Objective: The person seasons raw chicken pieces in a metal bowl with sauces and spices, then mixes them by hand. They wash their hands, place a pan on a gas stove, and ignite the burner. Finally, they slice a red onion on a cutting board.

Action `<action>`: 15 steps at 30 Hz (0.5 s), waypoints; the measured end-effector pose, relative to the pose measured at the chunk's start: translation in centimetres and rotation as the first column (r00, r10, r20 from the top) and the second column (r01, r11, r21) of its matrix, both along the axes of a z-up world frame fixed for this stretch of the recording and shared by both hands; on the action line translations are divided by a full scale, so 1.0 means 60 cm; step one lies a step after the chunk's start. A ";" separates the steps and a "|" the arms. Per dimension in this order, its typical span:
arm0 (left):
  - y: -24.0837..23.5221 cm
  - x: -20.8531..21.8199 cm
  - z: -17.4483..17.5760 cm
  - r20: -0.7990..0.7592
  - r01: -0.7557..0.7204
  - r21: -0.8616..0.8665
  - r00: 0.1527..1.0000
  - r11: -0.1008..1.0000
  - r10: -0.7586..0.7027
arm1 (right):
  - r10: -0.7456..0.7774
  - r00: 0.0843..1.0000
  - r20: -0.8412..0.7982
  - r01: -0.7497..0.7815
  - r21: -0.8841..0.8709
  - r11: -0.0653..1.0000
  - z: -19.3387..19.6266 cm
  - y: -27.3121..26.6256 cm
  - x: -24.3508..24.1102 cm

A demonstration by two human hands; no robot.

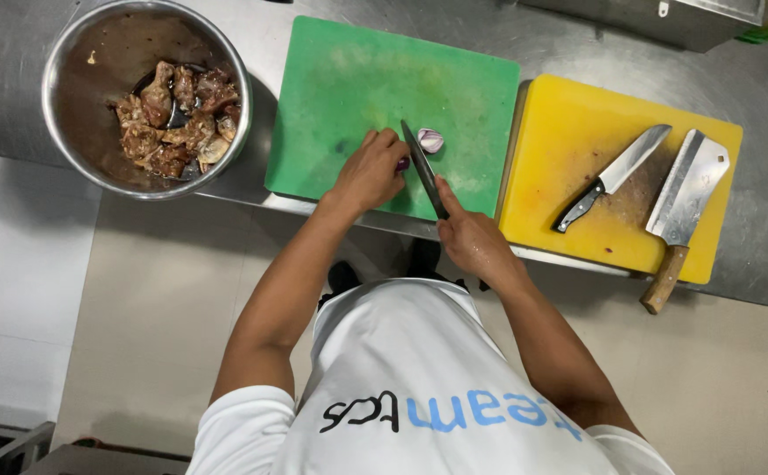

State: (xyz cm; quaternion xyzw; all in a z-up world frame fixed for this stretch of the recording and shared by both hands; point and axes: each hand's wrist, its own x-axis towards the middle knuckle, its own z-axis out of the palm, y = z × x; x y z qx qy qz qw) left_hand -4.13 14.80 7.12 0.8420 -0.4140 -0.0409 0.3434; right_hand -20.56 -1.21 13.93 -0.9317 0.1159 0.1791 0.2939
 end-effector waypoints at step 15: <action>-0.001 0.018 -0.007 -0.007 0.054 -0.023 0.999 0.998 -0.054 | -0.015 1.000 0.025 0.014 0.016 1.000 -0.016 0.011 0.002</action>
